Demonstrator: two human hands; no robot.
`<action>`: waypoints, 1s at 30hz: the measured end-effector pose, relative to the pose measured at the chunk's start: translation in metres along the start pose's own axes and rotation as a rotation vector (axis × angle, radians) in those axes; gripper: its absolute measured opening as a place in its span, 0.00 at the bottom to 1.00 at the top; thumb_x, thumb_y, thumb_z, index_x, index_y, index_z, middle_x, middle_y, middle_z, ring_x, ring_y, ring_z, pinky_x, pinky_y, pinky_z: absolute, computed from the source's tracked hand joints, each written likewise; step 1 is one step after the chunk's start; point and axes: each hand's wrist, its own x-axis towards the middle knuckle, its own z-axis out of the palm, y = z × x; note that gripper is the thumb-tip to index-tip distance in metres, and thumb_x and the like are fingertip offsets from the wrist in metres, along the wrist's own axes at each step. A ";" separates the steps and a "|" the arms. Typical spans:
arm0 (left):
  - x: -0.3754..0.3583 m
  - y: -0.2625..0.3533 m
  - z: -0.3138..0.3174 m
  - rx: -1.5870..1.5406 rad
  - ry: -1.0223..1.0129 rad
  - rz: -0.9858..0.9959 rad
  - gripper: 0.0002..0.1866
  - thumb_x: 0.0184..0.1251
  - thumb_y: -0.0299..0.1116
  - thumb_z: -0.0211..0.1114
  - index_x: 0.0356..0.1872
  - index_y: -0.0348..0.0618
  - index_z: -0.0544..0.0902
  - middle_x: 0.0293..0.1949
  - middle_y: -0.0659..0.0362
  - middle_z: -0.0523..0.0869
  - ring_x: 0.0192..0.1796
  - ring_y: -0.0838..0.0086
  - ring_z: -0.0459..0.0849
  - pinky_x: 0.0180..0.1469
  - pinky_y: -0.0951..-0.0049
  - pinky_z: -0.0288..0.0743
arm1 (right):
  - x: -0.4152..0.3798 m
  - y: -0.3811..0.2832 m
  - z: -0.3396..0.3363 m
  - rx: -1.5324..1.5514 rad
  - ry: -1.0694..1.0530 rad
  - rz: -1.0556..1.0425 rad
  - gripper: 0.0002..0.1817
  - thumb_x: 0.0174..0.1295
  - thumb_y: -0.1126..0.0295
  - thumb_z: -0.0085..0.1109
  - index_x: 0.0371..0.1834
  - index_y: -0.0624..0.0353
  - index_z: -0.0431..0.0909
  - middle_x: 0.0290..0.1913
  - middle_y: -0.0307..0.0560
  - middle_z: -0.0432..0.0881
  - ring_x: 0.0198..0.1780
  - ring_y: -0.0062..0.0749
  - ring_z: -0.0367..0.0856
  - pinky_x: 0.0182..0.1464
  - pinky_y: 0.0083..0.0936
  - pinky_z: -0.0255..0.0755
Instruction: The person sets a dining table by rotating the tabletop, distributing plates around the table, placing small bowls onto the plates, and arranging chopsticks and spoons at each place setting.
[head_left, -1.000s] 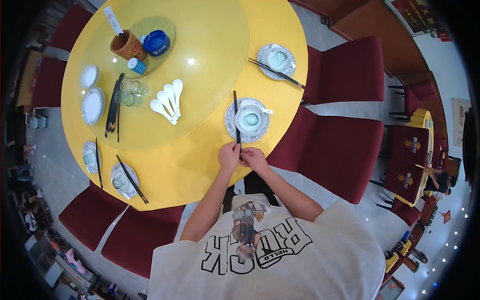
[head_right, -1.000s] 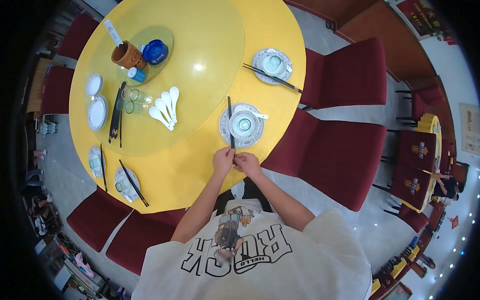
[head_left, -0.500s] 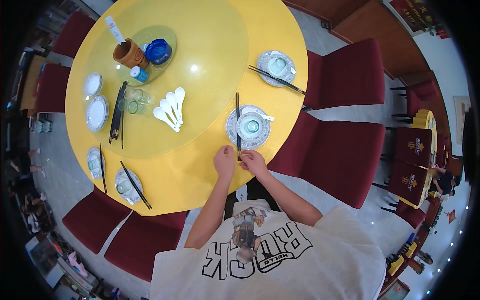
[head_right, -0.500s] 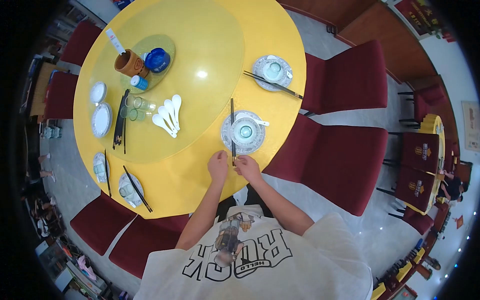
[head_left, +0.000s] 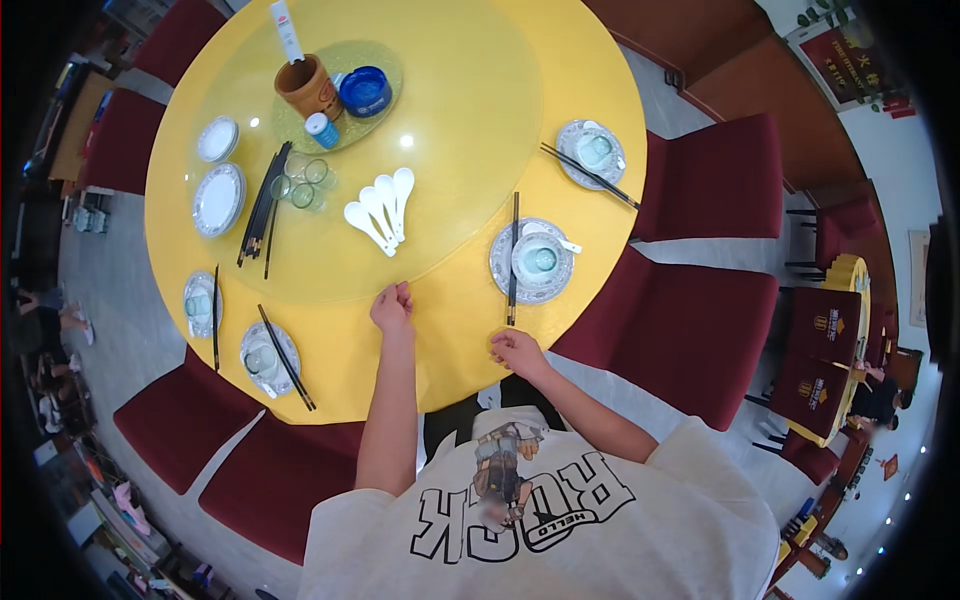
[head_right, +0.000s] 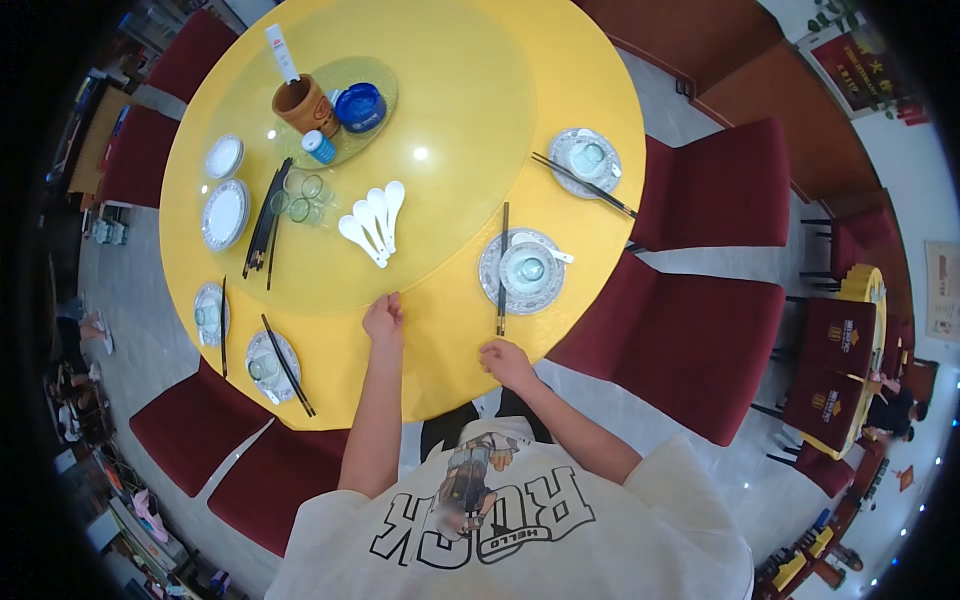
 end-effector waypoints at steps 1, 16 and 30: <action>0.002 0.001 0.000 -0.014 -0.031 -0.012 0.07 0.67 0.29 0.57 0.39 0.35 0.76 0.35 0.53 0.85 0.24 0.80 0.76 0.22 0.83 0.70 | 0.004 -0.004 0.005 -0.012 -0.022 -0.031 0.11 0.59 0.69 0.56 0.43 0.61 0.76 0.30 0.38 0.81 0.29 0.19 0.79 0.27 0.16 0.71; 0.033 0.026 -0.049 -0.122 -0.041 -0.031 0.05 0.65 0.28 0.59 0.34 0.37 0.78 0.27 0.59 0.84 0.23 0.82 0.76 0.21 0.83 0.68 | 0.030 -0.034 0.056 0.060 -0.036 0.021 0.12 0.58 0.69 0.56 0.43 0.61 0.77 0.31 0.40 0.81 0.29 0.22 0.80 0.28 0.19 0.73; 0.023 0.056 -0.050 -0.149 -0.032 -0.084 0.11 0.63 0.28 0.58 0.45 0.37 0.73 0.38 0.54 0.82 0.31 0.72 0.80 0.26 0.77 0.72 | 0.078 -0.088 0.073 0.272 0.106 0.046 0.11 0.65 0.67 0.51 0.47 0.58 0.75 0.37 0.42 0.82 0.34 0.25 0.80 0.34 0.22 0.76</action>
